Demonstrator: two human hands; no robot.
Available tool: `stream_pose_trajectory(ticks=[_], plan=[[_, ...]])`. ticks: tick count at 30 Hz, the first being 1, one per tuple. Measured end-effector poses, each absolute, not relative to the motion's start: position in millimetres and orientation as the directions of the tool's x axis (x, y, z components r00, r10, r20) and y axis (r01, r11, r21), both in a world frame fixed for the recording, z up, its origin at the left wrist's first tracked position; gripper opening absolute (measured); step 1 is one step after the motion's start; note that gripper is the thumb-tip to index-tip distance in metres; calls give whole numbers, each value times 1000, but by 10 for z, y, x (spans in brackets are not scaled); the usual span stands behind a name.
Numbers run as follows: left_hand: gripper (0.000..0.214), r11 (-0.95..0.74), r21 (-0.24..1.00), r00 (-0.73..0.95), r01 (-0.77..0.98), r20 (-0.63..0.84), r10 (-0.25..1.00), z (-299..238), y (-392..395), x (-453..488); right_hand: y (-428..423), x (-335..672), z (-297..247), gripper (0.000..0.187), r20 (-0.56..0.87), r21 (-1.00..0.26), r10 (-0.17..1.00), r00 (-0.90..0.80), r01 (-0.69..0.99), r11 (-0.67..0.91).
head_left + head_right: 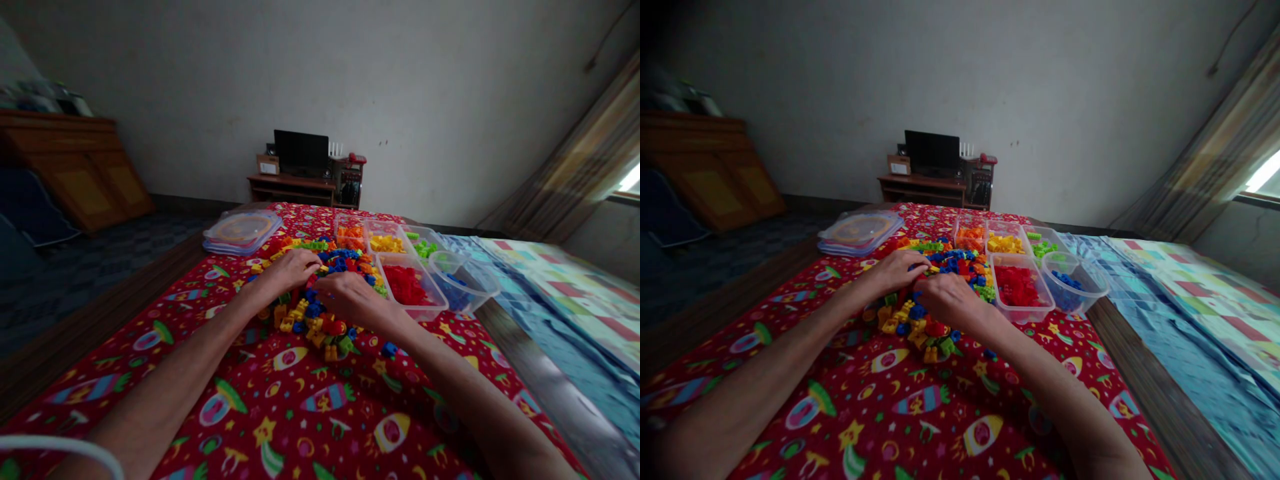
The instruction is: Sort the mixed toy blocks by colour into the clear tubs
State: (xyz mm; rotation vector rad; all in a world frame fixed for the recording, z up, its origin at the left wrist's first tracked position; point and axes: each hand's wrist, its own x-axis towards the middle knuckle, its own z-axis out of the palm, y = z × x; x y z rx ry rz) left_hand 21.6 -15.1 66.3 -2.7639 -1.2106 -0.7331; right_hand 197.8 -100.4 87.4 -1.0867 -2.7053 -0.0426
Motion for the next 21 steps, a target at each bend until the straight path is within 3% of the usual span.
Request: stream_pose_trajectory(ticks=[4, 6, 12, 16, 21], plan=[[27, -678, 161, 556, 717, 455, 695, 673, -168, 203, -1223, 1726, 682, 14, 241, -20, 397, -886, 405, 914], [27, -679, 163, 550, 716, 467, 693, 668, -164, 199, -1280, 1654, 562, 15, 242, 38, 346, -906, 365, 930], [26, -685, 162, 551, 710, 477, 685, 663, -175, 217, -1139, 1734, 455, 20, 208, 28, 469, -858, 485, 874], [25, -697, 160, 573, 699, 459, 679, 656, -195, 222, -984, 1817, 532, 18, 164, -89, 496, -853, 488, 868], [24, -700, 136, 582, 701, 459, 671, 664, -173, 217, -953, 1920, 708, 17, 241, -309, 579, -779, 503, 807]])
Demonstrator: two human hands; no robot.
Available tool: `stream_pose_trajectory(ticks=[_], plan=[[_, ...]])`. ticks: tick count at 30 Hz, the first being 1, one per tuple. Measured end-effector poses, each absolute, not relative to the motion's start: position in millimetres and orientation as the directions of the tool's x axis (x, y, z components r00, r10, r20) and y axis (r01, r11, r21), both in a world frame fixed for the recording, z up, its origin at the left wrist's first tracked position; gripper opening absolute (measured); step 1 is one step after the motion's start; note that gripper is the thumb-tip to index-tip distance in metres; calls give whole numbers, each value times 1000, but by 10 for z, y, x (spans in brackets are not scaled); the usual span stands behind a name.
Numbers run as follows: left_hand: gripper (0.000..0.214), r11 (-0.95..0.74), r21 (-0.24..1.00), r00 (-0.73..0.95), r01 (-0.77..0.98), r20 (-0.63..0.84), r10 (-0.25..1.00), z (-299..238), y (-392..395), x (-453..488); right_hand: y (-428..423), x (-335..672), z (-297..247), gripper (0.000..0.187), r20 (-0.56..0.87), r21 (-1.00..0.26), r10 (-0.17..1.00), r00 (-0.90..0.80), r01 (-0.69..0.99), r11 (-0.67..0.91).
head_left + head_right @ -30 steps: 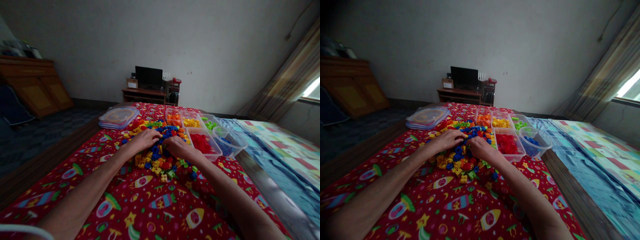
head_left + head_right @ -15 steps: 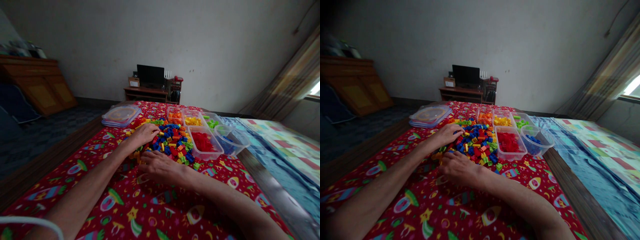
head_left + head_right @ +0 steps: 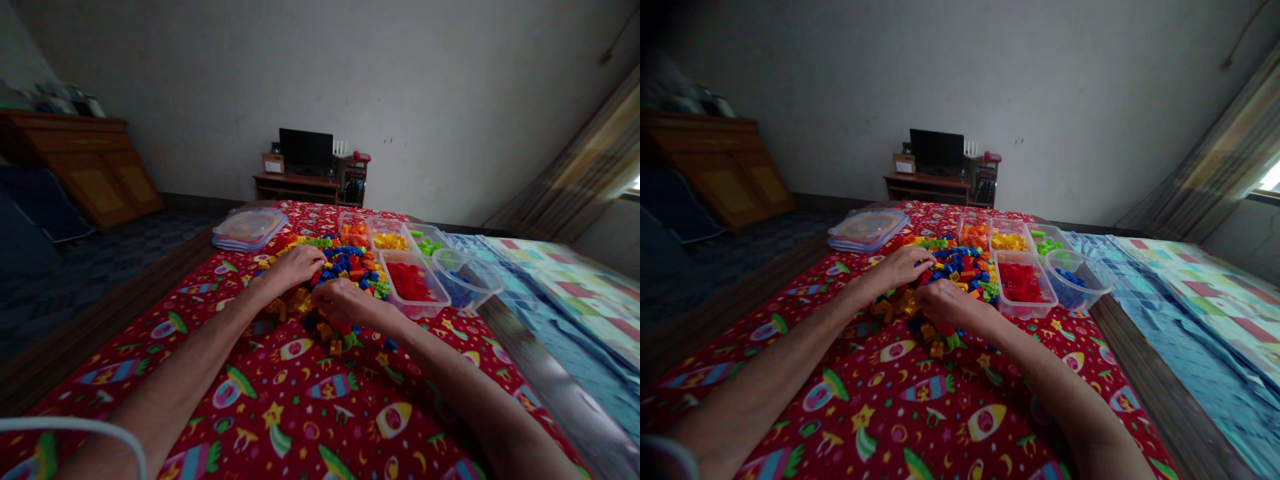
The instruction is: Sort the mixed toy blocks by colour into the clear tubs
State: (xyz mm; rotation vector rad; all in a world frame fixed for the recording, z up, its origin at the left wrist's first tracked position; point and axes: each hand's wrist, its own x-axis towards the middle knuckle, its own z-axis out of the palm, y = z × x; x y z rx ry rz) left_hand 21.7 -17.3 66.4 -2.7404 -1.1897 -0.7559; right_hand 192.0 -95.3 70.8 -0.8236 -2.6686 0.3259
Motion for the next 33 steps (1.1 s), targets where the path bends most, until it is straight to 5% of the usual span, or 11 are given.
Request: stream_pose_trajectory(ticks=[4, 10, 23, 33], plan=[[23, -720, 134, 622, 680, 415, 664, 694, -203, 234, -945, 2017, 808, 16, 271, -428, 618, -738, 483, 764], [19, -775, 73, 731, 628, 287, 620, 630, -303, 239, -885, 2102, 852, 14, 278, -377, 663, -695, 556, 741], [24, -737, 17, 647, 676, 467, 604, 348, -254, 317, -426, 3028, 1050, 20, 322, -403, 895, -309, 811, 425], [26, -735, -11, 644, 678, 492, 586, 338, -254, 322, 202, 3128, 1281, 31, 516, -355, 854, 66, 924, 142]])
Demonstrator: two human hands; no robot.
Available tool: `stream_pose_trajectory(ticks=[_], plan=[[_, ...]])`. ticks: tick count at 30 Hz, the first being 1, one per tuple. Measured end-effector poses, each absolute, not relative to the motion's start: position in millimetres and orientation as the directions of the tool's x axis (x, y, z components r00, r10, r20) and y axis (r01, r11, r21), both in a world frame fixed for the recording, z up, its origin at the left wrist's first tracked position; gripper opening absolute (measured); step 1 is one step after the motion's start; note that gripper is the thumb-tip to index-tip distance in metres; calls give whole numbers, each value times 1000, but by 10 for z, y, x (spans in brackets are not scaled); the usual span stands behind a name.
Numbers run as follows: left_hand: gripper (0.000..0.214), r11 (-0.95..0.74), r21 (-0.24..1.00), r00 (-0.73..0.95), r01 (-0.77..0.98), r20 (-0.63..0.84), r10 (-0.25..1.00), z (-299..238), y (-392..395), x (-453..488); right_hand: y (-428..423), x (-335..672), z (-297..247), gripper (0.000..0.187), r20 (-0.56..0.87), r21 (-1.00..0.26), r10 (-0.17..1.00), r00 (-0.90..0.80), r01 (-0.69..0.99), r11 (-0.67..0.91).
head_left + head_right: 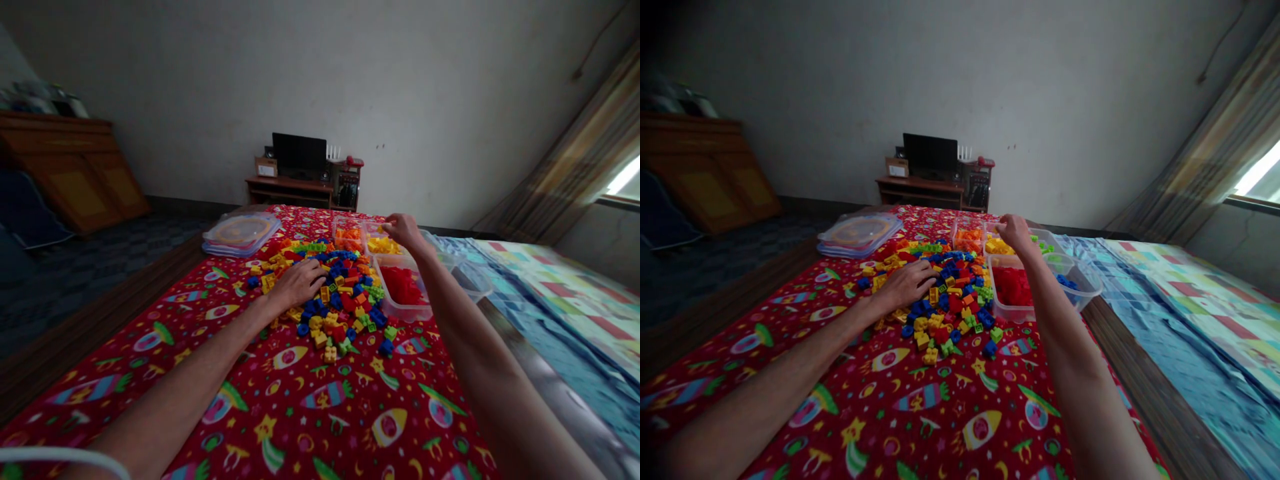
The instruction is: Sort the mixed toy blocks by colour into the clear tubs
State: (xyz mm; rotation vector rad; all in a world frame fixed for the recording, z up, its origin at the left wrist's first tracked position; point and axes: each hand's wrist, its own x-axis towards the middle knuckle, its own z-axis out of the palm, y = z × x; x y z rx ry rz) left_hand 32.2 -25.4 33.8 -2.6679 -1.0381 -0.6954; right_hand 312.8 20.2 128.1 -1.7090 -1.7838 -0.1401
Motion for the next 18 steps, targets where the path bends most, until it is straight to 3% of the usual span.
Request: stream_pose_trajectory(ticks=[4, 9, 13, 18], plan=[[25, -748, -13, 656, 663, 490, 574, 338, -254, 323, 49, 3037, 1222, 30, 542, -296, 839, -50, 923, 246], [23, -754, -29, 655, 656, 517, 550, 293, -223, 317, -528, 2676, 1079, 24, 315, -218, 858, -405, 849, 481], [22, -761, -48, 665, 646, 524, 532, 267, -206, 316, -890, 2469, 1099, 23, 202, -45, 878, -435, 891, 452], [21, -751, -54, 658, 658, 526, 539, 281, -211, 327, -1052, 2375, 1122, 22, -5, 46, 891, -454, 890, 454]])
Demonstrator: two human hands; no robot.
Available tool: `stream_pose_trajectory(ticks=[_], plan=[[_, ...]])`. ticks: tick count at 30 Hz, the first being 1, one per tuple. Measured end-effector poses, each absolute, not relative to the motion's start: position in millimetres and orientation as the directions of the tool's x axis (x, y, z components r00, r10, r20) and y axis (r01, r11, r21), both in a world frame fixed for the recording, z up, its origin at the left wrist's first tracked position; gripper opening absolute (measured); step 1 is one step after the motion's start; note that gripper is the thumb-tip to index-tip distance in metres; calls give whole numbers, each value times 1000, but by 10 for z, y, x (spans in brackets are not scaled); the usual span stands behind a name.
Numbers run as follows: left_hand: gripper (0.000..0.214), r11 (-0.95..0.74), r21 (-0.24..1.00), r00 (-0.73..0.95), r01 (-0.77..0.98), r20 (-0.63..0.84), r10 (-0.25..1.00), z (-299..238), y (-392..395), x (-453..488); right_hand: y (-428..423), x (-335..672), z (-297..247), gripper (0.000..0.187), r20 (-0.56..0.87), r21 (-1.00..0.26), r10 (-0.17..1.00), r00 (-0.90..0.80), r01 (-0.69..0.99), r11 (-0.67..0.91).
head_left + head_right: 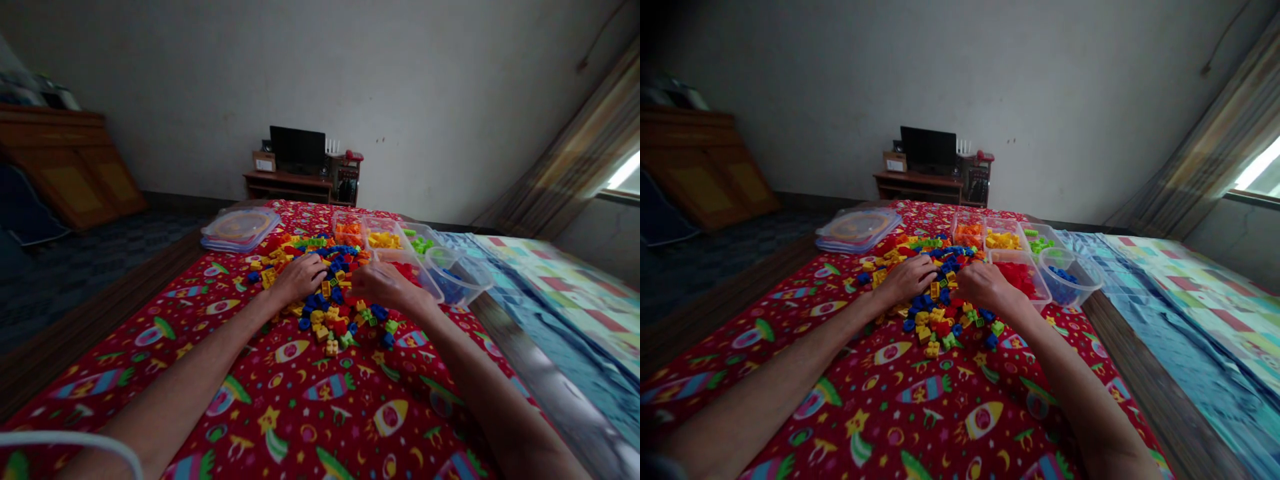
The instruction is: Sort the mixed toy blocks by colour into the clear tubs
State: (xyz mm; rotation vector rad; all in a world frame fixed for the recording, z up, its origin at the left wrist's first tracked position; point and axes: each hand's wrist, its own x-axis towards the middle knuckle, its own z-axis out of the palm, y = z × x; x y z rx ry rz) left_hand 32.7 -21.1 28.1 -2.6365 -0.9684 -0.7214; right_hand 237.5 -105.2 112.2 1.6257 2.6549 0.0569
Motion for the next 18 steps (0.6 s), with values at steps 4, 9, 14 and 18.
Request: stream_pose_trajectory(ticks=[4, 9, 14, 18], plan=[[20, -742, -66, 657, 668, 520, 546, 295, -218, 335, -1063, 2324, 1004, 25, 0, 132, 874, -487, 866, 482], [23, -744, -88, 663, 662, 532, 527, 275, -200, 332, -1034, 2391, 979, 13, 45, -41, 801, -597, 800, 599], [26, -780, -93, 682, 619, 555, 476, 250, -174, 316, -975, 2479, 1047, 10, 175, -250, 755, -632, 713, 655], [27, -782, -98, 682, 616, 563, 467, 249, -178, 315, -923, 2568, 1082, 12, 281, -353, 788, -548, 704, 616]])
